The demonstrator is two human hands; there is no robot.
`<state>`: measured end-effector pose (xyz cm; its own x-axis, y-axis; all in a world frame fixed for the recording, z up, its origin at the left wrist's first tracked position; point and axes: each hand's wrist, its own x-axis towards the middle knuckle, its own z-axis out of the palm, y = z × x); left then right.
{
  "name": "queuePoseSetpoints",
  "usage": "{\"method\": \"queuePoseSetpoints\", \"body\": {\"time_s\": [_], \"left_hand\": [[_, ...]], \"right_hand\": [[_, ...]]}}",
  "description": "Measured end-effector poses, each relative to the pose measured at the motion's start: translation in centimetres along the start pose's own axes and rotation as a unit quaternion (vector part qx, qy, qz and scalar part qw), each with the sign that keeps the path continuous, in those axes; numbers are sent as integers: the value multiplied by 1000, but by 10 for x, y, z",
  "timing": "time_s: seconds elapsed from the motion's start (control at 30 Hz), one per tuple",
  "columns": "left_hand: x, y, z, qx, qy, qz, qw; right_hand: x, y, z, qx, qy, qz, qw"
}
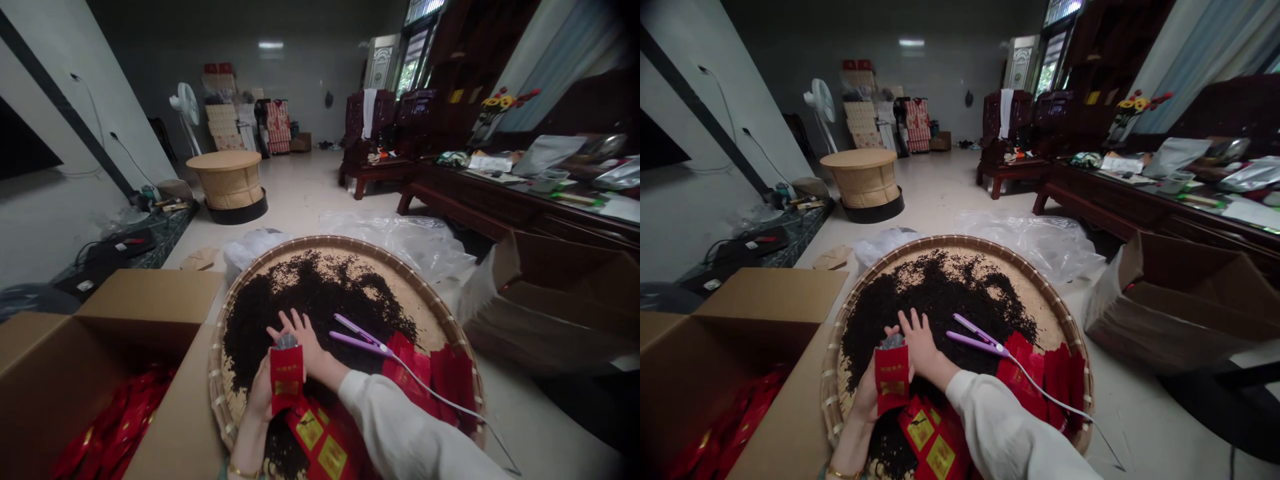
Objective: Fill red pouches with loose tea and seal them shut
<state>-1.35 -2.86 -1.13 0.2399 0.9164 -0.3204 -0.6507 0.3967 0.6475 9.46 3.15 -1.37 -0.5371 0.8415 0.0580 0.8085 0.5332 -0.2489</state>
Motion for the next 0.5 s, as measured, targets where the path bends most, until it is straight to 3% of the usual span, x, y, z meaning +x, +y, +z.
{"method": "queuePoseSetpoints", "body": {"time_s": [0.1,0.23,0.37,0.4,0.43,0.5], "left_hand": [[2,-3,-4,16,8,13,1000],[0,-1,-2,12,2,9,1000],[-3,2,2,4,-16,21,1000],[-4,3,3,3,-15,26,1000],[-4,3,3,2,-11,31,999],[-4,2,4,4,-6,37,999]], "right_hand": [[2,1,1,-7,4,-34,999],[3,6,-4,-1,31,-17,999],[6,13,-13,129,96,27,987],[7,15,-15,207,134,52,968],[8,17,-17,310,177,87,930],[10,21,-22,514,245,158,807]]}}
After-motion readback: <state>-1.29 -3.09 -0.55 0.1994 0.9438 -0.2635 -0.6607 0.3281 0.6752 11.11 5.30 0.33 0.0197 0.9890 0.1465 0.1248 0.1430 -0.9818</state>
